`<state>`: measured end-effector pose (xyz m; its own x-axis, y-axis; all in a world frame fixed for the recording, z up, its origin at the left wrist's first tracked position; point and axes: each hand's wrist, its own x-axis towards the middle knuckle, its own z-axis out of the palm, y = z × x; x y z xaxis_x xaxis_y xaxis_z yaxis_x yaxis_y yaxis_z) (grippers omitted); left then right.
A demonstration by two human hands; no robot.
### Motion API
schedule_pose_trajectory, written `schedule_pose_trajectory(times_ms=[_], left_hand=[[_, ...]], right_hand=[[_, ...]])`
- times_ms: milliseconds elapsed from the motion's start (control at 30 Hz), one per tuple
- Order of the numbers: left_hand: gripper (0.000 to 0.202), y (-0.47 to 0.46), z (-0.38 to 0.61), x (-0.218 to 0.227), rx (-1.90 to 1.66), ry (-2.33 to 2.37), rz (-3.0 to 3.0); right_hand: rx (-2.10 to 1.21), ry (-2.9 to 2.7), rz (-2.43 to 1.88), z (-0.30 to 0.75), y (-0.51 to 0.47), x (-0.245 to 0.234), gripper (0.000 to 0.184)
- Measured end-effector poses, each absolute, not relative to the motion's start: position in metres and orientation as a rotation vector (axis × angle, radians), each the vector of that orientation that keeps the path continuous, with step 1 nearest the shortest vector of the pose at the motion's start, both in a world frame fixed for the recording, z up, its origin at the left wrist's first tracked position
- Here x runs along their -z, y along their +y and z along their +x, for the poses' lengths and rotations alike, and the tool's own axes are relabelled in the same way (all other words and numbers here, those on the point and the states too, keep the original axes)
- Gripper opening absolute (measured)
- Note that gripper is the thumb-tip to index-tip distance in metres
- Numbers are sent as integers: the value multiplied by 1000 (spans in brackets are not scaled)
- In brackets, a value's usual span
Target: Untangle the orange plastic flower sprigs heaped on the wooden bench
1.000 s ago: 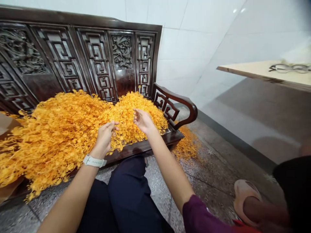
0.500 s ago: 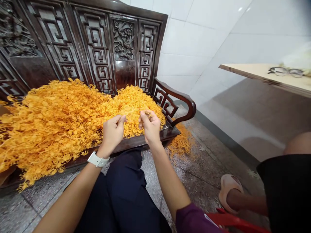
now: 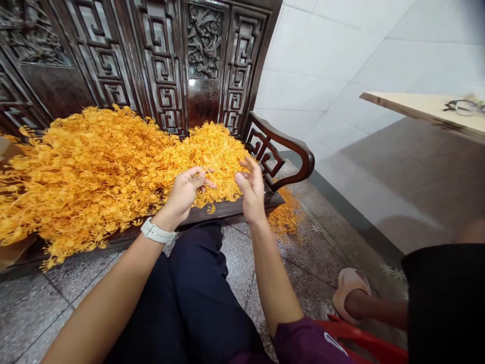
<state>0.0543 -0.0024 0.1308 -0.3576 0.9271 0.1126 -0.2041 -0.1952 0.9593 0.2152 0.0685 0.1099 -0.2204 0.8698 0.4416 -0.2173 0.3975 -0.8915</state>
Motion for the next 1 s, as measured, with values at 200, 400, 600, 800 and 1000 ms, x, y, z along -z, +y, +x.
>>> schedule_pose_trajectory(times_ms=[200,400,600,800,1000], left_hand=[[13,-9,54,-133,-1454,1007,902],[28,-14,55,-138,-1433,926,698],[32,-14,60,-140,-1435,950,801],[35,-13,57,-141,-1490,1045,853],[36,-13,53,-142,-1478,1046,990]], right_hand=[[-1391,-1586,-520,200,63,-103,32],[-1448,-1504,-552,208,57,-104,35],[-1746,-1329,-623,213,54,-103,42],[-1825,-1288,-625,212,53,-100,29],[-1903,-1319,-584,216,53,-93,35]])
